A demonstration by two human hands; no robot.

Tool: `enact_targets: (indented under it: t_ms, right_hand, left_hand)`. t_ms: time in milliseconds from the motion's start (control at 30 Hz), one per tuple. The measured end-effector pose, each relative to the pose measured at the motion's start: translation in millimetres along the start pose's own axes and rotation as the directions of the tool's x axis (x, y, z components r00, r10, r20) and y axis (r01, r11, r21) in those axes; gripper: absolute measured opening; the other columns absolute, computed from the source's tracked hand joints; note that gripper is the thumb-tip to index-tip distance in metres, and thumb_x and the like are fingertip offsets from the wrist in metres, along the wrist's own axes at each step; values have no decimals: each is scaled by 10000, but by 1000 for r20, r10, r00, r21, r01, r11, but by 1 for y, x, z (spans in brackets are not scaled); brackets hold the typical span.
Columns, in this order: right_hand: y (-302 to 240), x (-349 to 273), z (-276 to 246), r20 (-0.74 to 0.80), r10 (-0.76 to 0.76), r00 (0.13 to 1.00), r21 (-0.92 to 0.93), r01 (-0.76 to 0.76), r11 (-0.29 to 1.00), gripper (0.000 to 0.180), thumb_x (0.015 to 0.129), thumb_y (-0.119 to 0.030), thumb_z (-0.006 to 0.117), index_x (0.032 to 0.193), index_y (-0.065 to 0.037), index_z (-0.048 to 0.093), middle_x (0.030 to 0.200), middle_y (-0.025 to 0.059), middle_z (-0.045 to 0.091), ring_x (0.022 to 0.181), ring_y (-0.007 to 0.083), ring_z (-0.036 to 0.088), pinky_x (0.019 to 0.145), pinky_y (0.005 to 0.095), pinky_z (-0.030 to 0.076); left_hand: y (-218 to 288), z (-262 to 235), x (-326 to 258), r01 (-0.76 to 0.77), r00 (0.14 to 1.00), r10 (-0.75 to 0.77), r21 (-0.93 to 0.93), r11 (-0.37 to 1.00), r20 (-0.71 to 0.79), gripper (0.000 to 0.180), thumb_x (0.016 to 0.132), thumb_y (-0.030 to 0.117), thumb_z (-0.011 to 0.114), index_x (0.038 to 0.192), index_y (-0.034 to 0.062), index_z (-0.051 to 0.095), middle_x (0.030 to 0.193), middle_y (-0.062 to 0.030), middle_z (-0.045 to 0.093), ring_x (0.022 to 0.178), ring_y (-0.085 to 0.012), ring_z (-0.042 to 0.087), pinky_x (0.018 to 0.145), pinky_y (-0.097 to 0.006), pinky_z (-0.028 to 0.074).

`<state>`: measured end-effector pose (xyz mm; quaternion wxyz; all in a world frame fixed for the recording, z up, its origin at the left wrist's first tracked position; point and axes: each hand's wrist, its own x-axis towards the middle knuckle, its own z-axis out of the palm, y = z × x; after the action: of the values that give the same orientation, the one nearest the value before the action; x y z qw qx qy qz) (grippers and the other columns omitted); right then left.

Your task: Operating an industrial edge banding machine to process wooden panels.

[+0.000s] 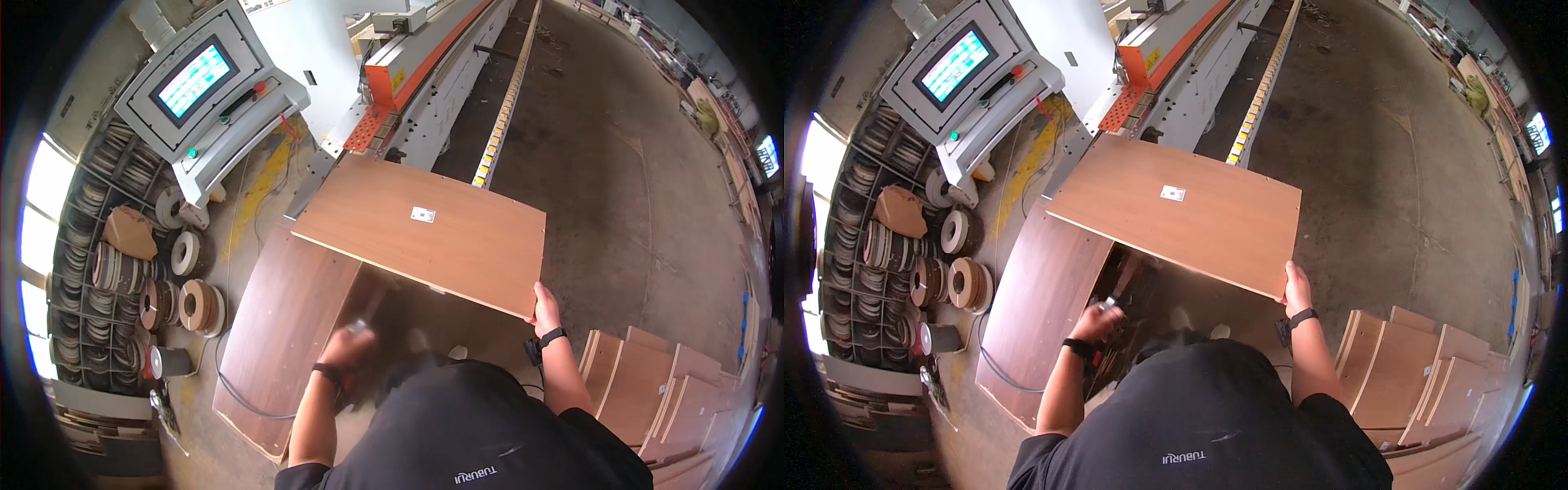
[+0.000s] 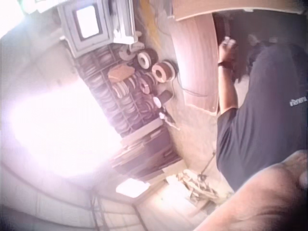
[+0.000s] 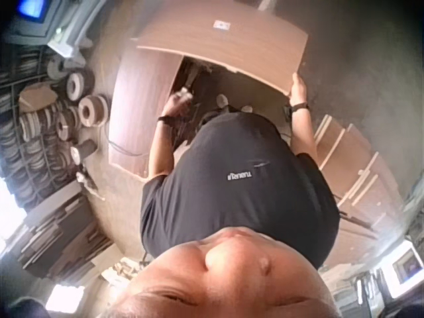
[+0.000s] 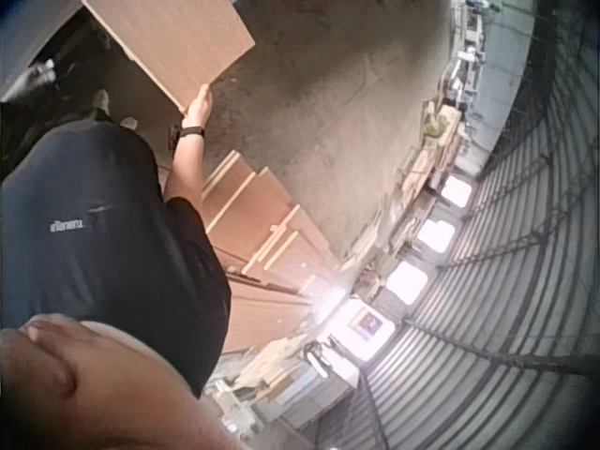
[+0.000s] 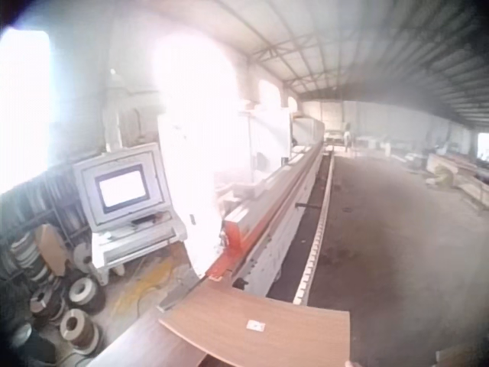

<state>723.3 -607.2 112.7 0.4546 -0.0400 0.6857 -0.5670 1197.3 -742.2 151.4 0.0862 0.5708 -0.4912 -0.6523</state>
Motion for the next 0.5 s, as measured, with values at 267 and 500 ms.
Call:
enact_targets:
  t_ms: [267,500]
  right_hand:
    - [25,8,18,13,296,955,9,-296,955,438,941,-611,541,1040,-203,665,773,-46,676,586,109,625,441,258,454]
    - [47,5,44,225,282,933,192,-326,926,452,951,-460,649,1266,-138,607,1190,36,676,1094,211,643,875,390,543]
  left_hand:
    - [-62,-24,7,-114,934,-162,696,709,318,392,833,424,814,1000,79,730,860,-54,719,800,-143,636,757,-353,507]
    - [-12,-17,34,-315,922,314,34,949,-228,170,962,246,690,949,104,597,712,46,540,618,-68,497,538,-262,412]
